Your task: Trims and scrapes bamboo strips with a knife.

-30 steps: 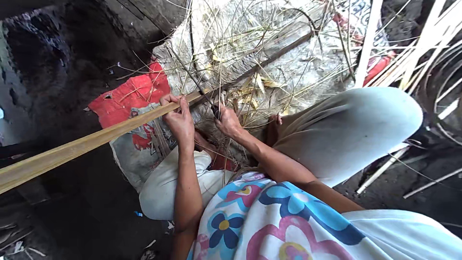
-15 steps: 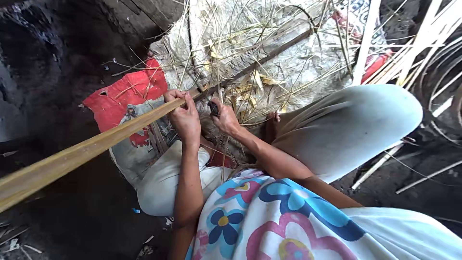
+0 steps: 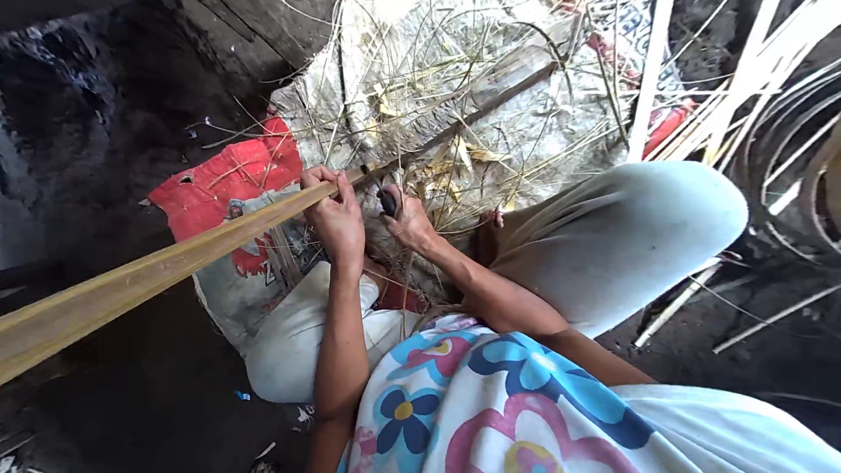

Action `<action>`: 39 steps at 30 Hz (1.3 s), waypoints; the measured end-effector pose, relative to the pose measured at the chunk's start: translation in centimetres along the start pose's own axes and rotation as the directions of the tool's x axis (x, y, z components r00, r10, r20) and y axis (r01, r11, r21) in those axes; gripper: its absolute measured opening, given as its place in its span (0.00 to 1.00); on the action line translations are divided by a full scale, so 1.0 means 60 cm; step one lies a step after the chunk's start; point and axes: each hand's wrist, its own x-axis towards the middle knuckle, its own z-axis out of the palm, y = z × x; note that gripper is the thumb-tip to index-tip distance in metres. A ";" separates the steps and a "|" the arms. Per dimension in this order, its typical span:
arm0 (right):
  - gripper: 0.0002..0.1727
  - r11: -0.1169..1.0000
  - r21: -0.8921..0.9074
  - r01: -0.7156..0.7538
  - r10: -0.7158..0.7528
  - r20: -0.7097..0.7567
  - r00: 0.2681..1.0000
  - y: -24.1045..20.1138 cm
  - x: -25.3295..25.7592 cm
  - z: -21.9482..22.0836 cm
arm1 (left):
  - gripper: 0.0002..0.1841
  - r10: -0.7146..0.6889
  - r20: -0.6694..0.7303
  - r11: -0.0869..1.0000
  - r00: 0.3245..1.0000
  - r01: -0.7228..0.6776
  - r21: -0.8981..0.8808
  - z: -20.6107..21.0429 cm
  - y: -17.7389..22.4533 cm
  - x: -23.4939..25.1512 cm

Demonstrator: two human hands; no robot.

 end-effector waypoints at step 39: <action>0.30 0.982 0.042 -0.186 0.187 -0.023 0.982 0.031 0.005 -0.024 | 0.06 -0.069 -0.016 0.986 0.998 0.065 -0.156 -0.004 -0.043 0.038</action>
